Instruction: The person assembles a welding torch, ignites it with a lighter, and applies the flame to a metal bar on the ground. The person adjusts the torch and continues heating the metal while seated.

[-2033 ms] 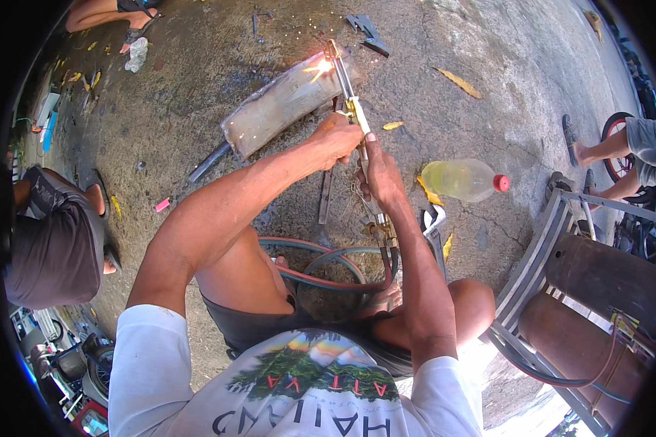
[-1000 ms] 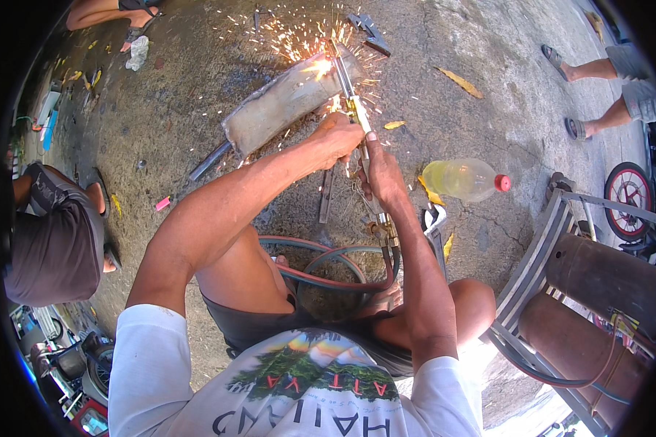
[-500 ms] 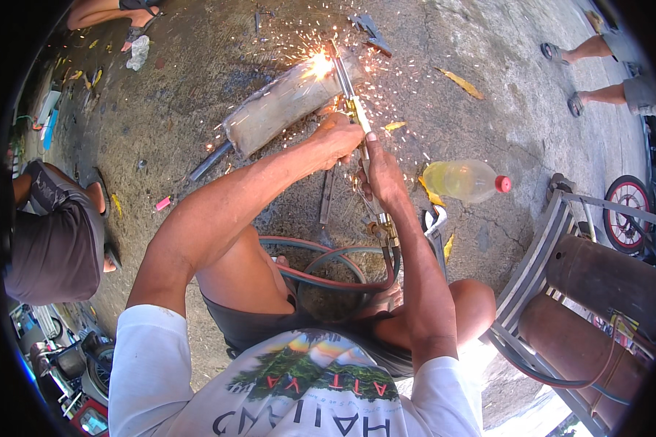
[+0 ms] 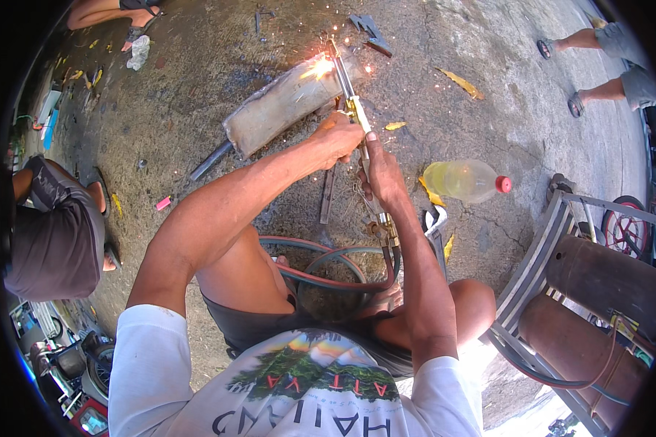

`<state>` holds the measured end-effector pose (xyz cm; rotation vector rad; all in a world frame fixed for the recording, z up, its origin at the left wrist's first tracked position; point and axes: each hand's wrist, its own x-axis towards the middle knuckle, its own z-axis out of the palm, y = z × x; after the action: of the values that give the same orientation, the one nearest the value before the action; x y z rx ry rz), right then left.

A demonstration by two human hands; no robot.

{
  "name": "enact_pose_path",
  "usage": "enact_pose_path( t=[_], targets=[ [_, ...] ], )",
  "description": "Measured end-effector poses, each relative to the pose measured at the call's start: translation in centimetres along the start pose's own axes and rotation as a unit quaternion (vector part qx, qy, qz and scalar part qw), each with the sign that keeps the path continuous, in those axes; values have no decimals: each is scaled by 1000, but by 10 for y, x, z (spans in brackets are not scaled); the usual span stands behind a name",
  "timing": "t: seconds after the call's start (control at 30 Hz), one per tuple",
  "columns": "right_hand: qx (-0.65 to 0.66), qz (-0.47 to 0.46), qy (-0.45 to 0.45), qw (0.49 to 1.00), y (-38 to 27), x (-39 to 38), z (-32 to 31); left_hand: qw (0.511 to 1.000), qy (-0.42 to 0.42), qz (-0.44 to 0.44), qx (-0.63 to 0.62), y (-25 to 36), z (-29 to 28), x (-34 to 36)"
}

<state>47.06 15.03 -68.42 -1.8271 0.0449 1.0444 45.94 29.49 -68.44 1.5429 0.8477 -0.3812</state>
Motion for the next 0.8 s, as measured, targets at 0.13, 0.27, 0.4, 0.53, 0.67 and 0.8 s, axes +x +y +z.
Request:
enact_pose_path(
  t=[0.13, 0.27, 0.4, 0.53, 0.67, 0.8],
  targets=[
    [1, -2, -3, 1000, 0, 1, 0, 999, 5, 10, -39, 3, 2, -7],
    [5, -2, -3, 1000, -1, 1, 1, 1000, -15, -5, -17, 0, 1, -1],
    [6, -2, 1, 1000, -1, 1, 2, 998, -60, -4, 19, -5, -3, 9],
    [9, -2, 1, 1000, 0, 1, 1, 1000, -3, 4, -28, 0, 2, -1],
    [2, -6, -4, 1000, 1, 4, 0, 1000, -7, -9, -21, 1, 0, -1],
    [5, 2, -2, 1000, -2, 2, 1, 999, -29, -13, -6, 4, -3, -4]
  ],
)
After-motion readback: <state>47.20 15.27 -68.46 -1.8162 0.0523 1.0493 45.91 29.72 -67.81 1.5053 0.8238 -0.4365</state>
